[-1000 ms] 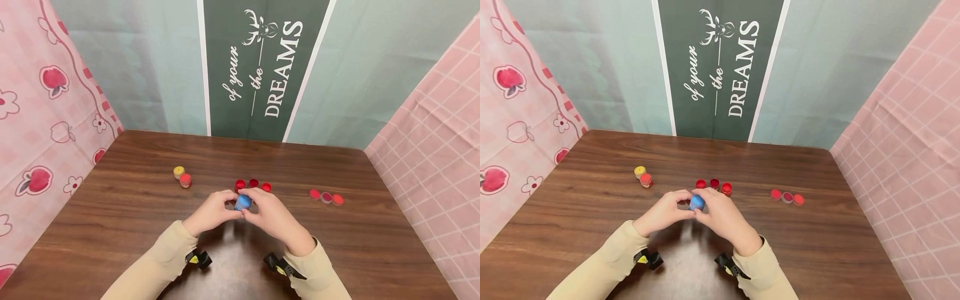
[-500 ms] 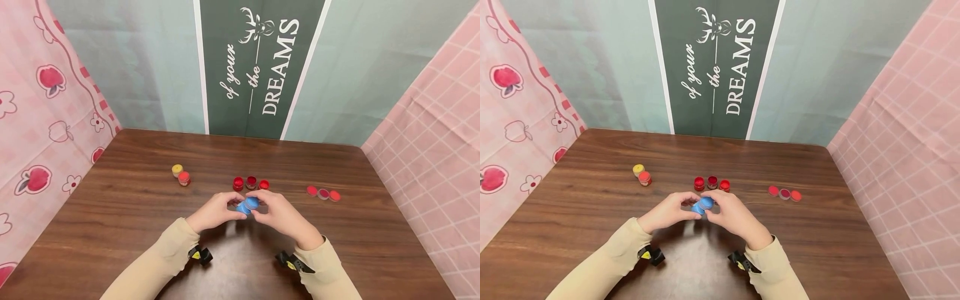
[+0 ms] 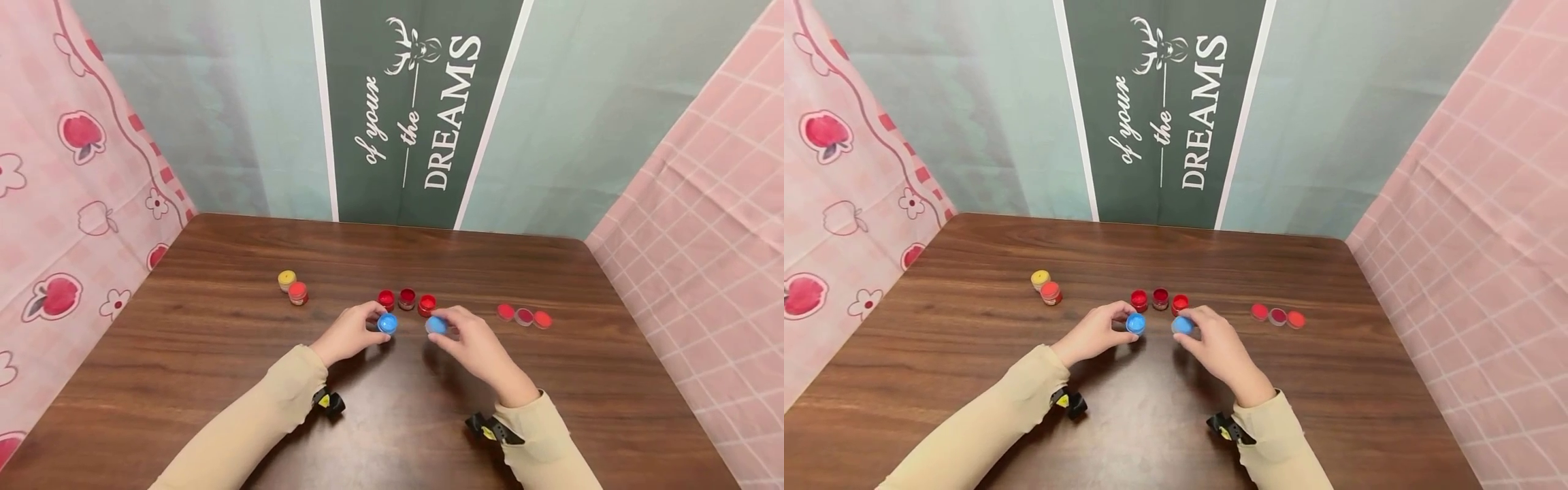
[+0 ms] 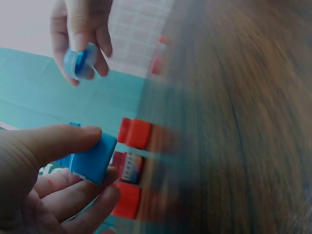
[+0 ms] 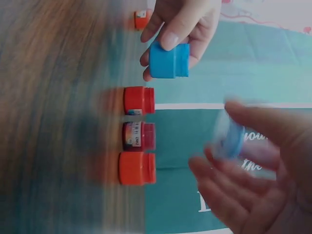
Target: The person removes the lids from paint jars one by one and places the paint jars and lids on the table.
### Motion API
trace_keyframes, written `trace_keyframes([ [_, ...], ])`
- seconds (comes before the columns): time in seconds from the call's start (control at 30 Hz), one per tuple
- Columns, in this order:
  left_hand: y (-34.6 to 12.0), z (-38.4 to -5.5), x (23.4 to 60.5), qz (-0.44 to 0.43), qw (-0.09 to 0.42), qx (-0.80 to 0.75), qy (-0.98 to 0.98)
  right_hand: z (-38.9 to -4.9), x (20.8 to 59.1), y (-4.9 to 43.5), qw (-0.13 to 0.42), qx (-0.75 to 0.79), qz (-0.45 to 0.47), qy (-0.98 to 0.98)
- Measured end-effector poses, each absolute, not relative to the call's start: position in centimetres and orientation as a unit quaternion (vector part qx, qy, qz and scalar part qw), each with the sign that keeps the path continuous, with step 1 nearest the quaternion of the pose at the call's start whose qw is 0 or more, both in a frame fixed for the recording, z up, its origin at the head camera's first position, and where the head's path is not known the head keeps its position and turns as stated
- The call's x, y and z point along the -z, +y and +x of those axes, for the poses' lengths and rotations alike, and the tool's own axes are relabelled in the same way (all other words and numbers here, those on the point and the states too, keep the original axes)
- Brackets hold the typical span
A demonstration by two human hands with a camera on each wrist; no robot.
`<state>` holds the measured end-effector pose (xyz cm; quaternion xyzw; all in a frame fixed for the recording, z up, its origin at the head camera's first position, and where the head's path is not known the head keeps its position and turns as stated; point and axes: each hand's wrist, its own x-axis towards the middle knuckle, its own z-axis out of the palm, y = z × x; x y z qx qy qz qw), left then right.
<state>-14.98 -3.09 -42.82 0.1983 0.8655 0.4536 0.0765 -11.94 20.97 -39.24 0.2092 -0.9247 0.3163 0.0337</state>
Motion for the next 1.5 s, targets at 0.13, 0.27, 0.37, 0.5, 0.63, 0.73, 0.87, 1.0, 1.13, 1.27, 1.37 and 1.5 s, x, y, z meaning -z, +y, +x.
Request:
trace_keyframes([
  [0.13,-3.2,-15.7,43.5,0.178,0.076,-0.431,0.881,-12.1,39.7,21.9,0.055,-0.318,0.157,-0.933],
  [0.27,-3.4,-16.3,44.0,0.165,0.081,-0.419,0.889,-12.4,40.3,23.3,0.033,-0.292,0.132,-0.947],
  [0.37,-3.5,-16.6,44.2,0.157,0.096,-0.421,0.888,-12.6,40.9,24.7,0.001,-0.252,0.123,-0.96],
  [0.5,-3.5,-16.9,44.2,0.159,0.113,-0.419,0.887,-13.0,41.6,26.5,-0.028,-0.21,0.115,-0.971],
  [0.63,-3.3,-17.1,44.0,0.149,0.125,-0.412,0.89,-13.5,42.0,28.1,-0.032,-0.178,0.098,-0.979],
  [0.73,-3.2,-17.3,44.1,0.142,0.124,-0.413,0.891,-13.9,42.0,29.1,-0.022,-0.155,0.089,-0.984],
  [0.87,-3.1,-17.3,44.1,0.137,0.117,-0.421,0.889,-14.3,42.0,29.9,-0.012,-0.135,0.075,-0.988],
  [1.0,-3.1,-17.2,44.0,0.132,0.113,-0.423,0.889,-14.5,42.0,30.2,-0.004,-0.131,0.059,-0.99],
  [1.13,-3.2,-17.3,44.1,0.12,0.109,-0.41,0.898,-14.7,42.0,30.1,0.005,-0.132,0.049,-0.99],
  [1.27,-3.2,-17.5,44.2,0.107,0.106,-0.39,0.908,-14.8,42.1,29.9,0.008,-0.13,0.036,-0.991],
  [1.37,-3.2,-17.6,44.2,0.104,0.109,-0.377,0.914,-14.9,42.1,29.7,0.009,-0.125,0.028,-0.992],
  [1.5,-3.2,-17.9,44.3,0.099,0.114,-0.373,0.916,-14.9,42.2,29.7,0.006,-0.118,0.021,-0.993],
])
